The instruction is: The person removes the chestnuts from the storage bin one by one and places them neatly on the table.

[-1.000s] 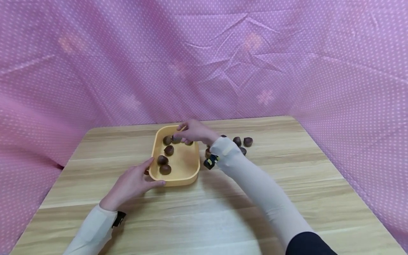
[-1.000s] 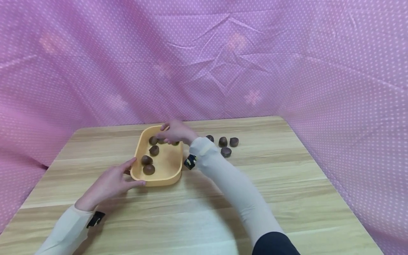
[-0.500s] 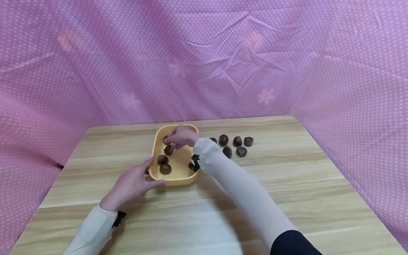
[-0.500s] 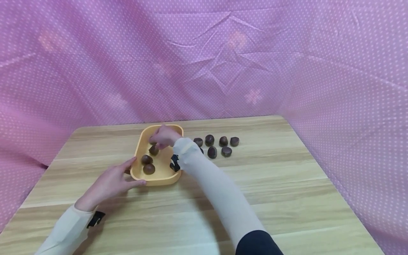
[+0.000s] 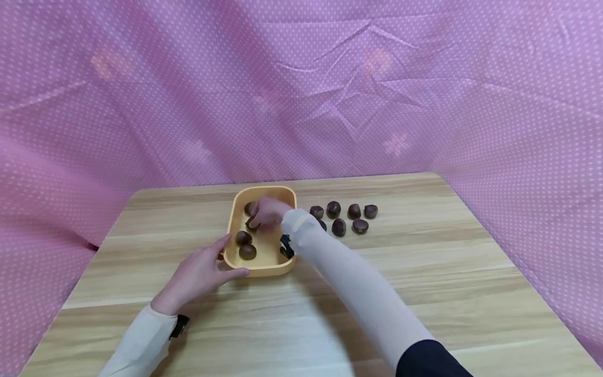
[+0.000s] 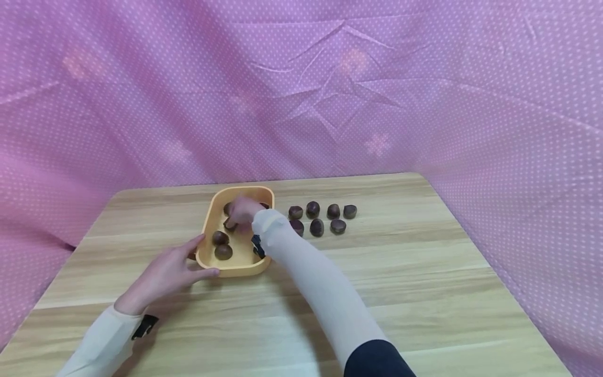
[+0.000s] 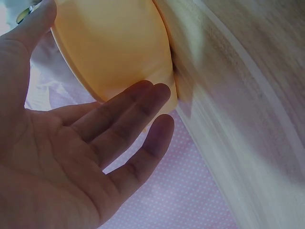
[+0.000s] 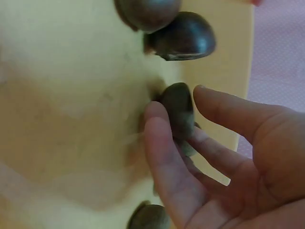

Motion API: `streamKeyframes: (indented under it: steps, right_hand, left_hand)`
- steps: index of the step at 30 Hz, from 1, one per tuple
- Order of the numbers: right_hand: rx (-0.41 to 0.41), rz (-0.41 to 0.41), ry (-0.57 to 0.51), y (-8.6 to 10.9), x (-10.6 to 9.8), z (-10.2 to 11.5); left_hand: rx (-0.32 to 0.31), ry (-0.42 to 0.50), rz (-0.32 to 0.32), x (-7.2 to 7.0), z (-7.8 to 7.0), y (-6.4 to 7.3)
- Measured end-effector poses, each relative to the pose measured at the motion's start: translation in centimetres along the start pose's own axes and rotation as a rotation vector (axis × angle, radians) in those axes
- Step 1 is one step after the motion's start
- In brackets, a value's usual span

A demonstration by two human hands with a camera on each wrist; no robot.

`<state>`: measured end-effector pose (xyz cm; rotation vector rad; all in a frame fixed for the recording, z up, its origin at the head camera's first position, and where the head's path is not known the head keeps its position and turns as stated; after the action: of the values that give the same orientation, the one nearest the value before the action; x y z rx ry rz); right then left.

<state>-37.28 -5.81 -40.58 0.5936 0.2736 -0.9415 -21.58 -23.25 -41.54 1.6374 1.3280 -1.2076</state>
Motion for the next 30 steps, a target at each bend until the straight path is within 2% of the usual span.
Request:
streamKeyframes:
  steps: [8, 16, 25, 27, 30]
  right_hand:
    - [-0.062, -0.035, 0.127, 0.1, 0.3, -0.4]
    - [-0.085, -0.003, 0.134, 1.1, 0.0, -0.1]
    - [-0.200, 0.025, -0.027, 3.6, -1.3, 2.8]
    - [-0.215, 0.017, -0.070, 4.2, -1.7, 3.2]
    - [-0.207, -0.034, -0.065, 5.4, -2.8, 3.3]
  left_hand:
    - [0.003, 0.002, 0.000, 0.2, -0.3, 0.0]
    - [0.001, 0.010, 0.019, 0.5, -0.3, 0.0]
    - [-0.006, 0.006, 0.017, 0.5, 0.1, -0.2]
    - [-0.002, -0.002, 0.007, 0.6, 0.1, -0.2]
    - [0.004, -0.002, 0.001, 0.6, 0.1, -0.2]
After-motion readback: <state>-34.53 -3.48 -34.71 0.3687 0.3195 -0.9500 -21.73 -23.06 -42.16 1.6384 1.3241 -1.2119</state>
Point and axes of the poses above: each hand's wrist, its own y-axis away from the middle knuckle, its own x-axis out of the palm, z = x × y, the point moved 1 cm from there along -y, towards the middle knuckle, and after that the axes turned 8 degrees about -y, right-handed, at the moved point
